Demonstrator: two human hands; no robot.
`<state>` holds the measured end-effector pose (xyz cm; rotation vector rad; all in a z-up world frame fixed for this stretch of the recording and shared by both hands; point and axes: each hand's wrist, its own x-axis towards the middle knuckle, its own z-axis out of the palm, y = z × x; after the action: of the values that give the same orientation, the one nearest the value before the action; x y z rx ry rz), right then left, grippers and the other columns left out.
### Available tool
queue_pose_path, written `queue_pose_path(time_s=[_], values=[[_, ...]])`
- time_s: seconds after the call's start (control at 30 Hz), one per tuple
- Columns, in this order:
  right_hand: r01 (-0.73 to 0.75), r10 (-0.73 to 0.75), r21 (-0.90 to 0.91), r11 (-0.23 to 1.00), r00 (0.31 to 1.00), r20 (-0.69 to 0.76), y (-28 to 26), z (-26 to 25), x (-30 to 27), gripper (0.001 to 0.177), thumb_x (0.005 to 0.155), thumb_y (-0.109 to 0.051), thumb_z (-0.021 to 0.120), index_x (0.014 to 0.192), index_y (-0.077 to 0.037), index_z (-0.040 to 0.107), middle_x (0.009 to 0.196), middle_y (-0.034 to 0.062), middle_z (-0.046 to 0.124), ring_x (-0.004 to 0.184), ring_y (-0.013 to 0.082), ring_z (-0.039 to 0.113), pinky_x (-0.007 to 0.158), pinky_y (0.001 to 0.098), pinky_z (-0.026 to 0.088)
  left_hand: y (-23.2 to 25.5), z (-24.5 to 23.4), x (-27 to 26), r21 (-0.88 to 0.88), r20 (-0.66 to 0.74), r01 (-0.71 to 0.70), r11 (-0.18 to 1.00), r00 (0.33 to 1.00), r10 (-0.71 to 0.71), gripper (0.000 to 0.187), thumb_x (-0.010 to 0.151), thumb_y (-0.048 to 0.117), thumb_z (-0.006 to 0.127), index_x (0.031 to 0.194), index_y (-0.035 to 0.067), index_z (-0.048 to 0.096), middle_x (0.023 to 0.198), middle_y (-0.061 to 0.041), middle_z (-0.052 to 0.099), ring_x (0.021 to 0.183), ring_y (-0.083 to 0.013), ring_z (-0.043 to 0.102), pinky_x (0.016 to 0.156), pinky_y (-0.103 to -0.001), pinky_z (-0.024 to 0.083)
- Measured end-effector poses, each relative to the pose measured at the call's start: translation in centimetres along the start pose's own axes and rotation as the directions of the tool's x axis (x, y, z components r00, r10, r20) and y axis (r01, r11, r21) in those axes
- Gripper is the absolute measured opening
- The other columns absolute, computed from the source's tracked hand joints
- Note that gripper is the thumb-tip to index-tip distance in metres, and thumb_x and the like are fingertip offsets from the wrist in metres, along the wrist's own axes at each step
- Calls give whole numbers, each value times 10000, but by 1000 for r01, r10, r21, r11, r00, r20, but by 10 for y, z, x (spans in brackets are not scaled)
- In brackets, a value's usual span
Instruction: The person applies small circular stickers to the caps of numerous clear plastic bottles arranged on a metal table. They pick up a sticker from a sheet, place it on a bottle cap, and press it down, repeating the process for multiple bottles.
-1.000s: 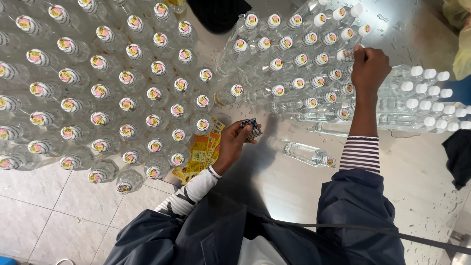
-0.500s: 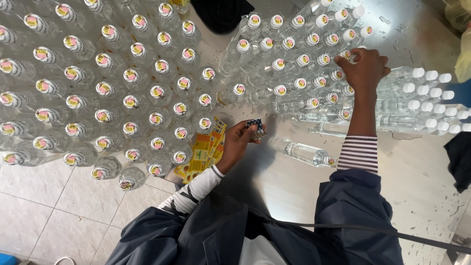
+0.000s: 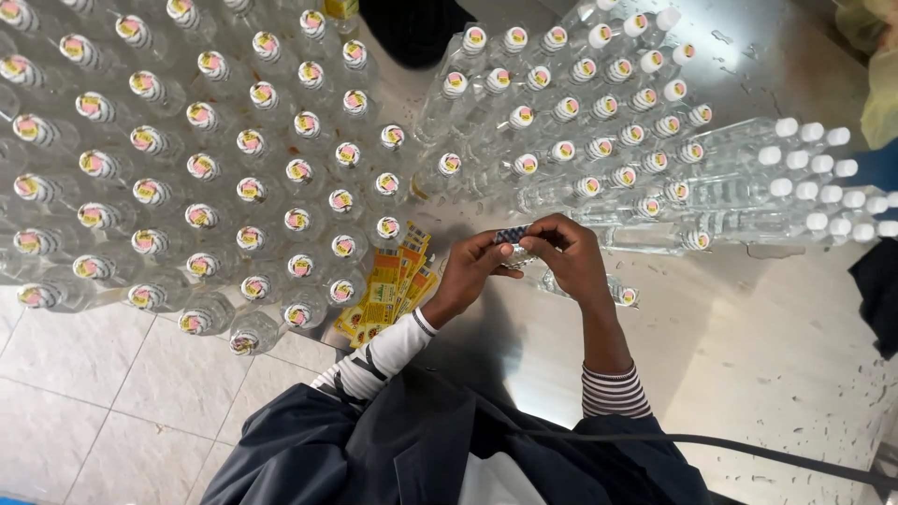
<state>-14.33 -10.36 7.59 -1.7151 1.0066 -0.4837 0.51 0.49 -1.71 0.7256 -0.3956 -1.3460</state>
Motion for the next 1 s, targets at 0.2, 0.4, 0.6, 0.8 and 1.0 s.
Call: queue_pose_path(time_s=[0.2, 0.4, 0.6, 0.8, 1.0], values=[[110, -111, -15, 994, 990, -89, -17, -4, -8, 122, 981, -133, 879, 1034, -52, 804, 999, 92, 770, 897, 179, 737, 774, 314, 586, 3, 7, -4, 99, -31, -28, 995, 999, 31, 328, 1119, 98, 661, 1395, -76, 691, 1110, -259, 800, 992, -309, 800, 819, -450, 728], [153, -180, -116, 981, 942, -284, -10, -73, 16, 122, 1118, -151, 771, 1066, -42, 756, 987, 109, 722, 932, 182, 654, 916, 403, 570, 7, 7, -6, 120, -40, -7, 993, 999, 12, 313, 1129, 102, 648, 1390, -66, 693, 1110, -268, 799, 973, -290, 799, 819, -447, 731], [245, -511, -560, 791, 769, -385, 50, -199, 112, 151, 1198, -61, 740, 1061, -3, 760, 904, 188, 747, 841, 305, 726, 775, 449, 565, 17, 5, -10, 149, -85, -25, 989, 996, 38, 321, 1120, 85, 643, 1392, -79, 688, 1097, -292, 797, 974, -304, 800, 814, -444, 735], [-124, -391, -808, 576, 826, -406, 97, -256, 181, 379, 1153, -219, 618, 889, -80, 852, 970, 86, 881, 718, 234, 776, 453, 423, 487, 27, -6, -12, 219, -136, 15, 976, 991, 15, 358, 1051, 263, 688, 1234, -36, 759, 1150, -176, 828, 1016, -267, 805, 715, -362, 742], [-167, -355, -821, 546, 842, -407, 110, -267, 199, 370, 1150, -199, 664, 840, -83, 830, 868, 67, 854, 602, 211, 699, 403, 416, 404, 25, -24, -8, 264, -235, 32, 964, 971, 33, 350, 1037, 288, 707, 1189, -17, 789, 1069, -134, 819, 842, -264, 817, 694, -349, 740]])
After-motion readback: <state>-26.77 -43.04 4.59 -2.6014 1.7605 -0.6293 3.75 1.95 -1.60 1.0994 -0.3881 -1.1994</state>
